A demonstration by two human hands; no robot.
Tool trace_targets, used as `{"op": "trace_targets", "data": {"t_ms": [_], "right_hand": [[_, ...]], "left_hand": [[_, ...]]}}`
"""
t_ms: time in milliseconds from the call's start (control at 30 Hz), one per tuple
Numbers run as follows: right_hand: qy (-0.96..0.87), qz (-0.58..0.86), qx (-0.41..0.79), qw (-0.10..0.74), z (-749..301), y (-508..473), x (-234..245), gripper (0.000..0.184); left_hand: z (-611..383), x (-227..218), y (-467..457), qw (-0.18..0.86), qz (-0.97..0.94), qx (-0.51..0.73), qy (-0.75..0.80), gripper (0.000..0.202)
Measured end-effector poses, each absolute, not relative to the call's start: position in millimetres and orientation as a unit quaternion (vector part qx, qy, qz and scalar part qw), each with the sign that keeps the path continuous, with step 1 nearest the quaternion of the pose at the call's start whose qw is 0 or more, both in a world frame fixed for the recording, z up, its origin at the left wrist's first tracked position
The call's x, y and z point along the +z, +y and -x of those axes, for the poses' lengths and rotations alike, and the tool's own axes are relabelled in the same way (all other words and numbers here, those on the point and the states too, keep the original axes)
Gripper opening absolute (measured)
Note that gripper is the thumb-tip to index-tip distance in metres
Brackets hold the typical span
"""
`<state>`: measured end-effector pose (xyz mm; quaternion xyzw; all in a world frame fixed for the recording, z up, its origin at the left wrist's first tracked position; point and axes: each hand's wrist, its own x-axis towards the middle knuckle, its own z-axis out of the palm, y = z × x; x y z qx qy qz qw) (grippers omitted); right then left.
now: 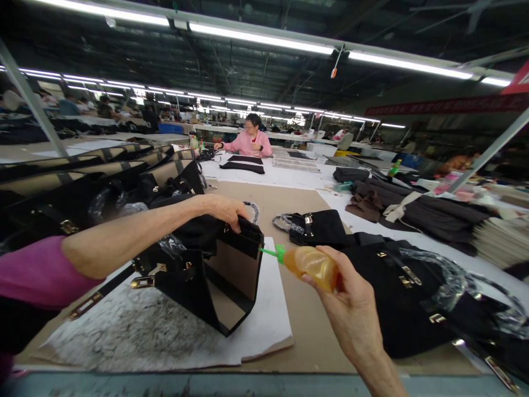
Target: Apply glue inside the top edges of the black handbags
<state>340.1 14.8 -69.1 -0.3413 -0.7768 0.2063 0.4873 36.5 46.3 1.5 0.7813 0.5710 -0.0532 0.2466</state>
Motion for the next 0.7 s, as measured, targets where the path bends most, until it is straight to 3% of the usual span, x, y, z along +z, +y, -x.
{"op": "trace_targets", "data": {"t_ms": [700], "right_hand": [[-0.811,0.389,0.240,0.366,-352,-5,-131,0.035]], "left_hand": [[-48,-7,49,0.216,-0.788,-0.082,0.571,0.024]]}}
